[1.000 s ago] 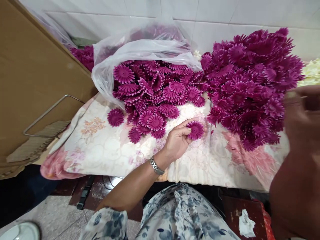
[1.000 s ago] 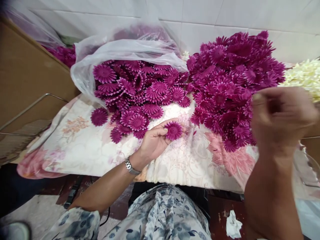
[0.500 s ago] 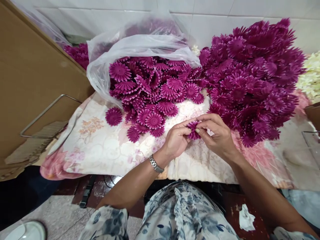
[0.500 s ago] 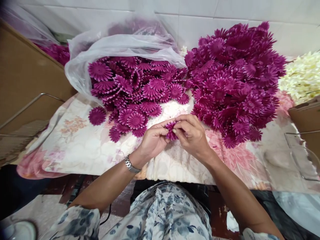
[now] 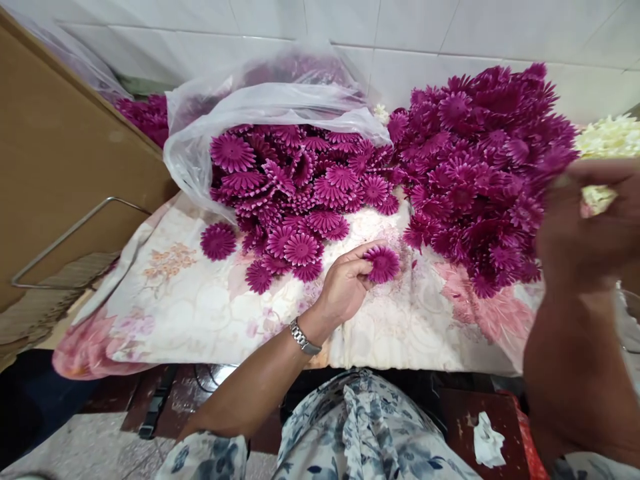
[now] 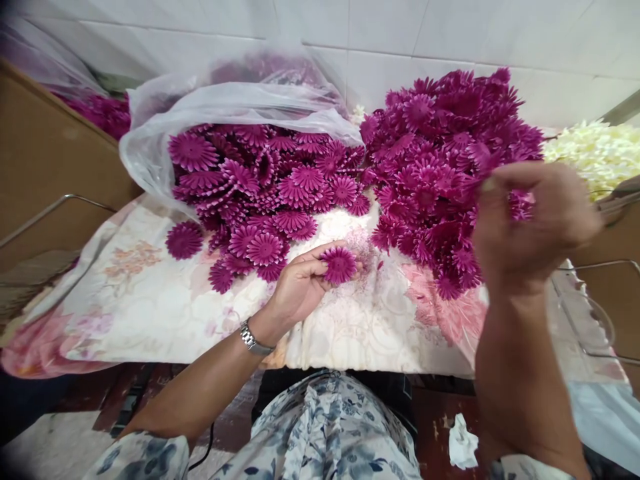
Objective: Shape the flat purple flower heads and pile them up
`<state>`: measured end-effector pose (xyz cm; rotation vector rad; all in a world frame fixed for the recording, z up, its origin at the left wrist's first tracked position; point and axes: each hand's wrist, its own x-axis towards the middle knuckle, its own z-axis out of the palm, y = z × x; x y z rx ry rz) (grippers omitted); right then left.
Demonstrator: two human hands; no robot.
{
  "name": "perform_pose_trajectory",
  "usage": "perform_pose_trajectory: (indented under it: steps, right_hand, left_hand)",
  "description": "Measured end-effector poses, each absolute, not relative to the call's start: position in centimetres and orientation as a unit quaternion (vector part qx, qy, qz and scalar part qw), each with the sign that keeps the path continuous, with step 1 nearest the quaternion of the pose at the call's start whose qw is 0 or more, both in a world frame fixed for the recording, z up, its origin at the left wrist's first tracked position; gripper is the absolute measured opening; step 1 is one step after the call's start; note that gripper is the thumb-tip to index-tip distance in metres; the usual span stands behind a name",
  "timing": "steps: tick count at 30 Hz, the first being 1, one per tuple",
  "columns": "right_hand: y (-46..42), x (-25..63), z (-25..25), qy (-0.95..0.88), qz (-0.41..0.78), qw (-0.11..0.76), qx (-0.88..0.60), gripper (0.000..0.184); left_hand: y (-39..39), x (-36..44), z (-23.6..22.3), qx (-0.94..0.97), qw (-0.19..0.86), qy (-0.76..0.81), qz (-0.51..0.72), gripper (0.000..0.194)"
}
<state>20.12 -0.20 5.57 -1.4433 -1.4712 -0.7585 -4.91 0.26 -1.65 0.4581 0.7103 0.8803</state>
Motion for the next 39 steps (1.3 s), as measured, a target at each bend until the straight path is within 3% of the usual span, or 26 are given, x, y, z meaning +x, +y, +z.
perform_pose_trajectory:
  steps: [3,6,10,12,13,15,18,25,39]
  right_hand:
    - [0.8,24.9,6.9,-0.629,-0.281,0.262,-0.676,0.031]
    - [1.0,26.7,6.8,-0.646,-0.259,0.210,-0.687,0.033]
    - [0.1,22.4,6.3,-0.639,-0.324,0.318,-0.621,0.022]
    - [-0.6,18.4,5.5,-0.705,-0.208,0.329,-0.594,0.019]
    - [-0.8,16.3,4.9,-0.744,-0.164,0.374,-0.529,0.010]
    - [-1.2,12.7,2.9,-0.809,-0.061,0.345,-0.471,0.009]
    - [-1.2,10.1,-0.2,-0.829,-0.022,0.326,-0.454,0.005]
    - [-1.4,10.4,-1.9,-0.784,0.031,0.407,-0.468,0.006]
    - [-1.6,10.5,-2.3,-0.579,0.296,0.606,-0.459,0.001]
  left_hand:
    - [0.2,-5.0,-1.7,0.202,0.826,0.322,0.416,0.043]
    - [0.3,-5.0,-1.6,0.189,0.828,0.322,0.418,0.043]
    - [0.3,-4.9,-1.2,0.156,0.830,0.326,0.426,0.036]
    - [0.3,-4.9,-1.0,0.144,0.828,0.332,0.428,0.032]
    - [0.3,-4.8,-1.0,0.141,0.829,0.330,0.429,0.030]
    - [0.3,-4.7,-1.0,0.138,0.832,0.321,0.431,0.028]
    - [0.2,-4.5,-1.1,0.140,0.836,0.309,0.432,0.027]
    - [0.1,-4.3,-1.5,0.156,0.825,0.337,0.425,0.025]
    - [0.1,-4.5,-1.5,0.250,0.753,0.380,0.476,0.016]
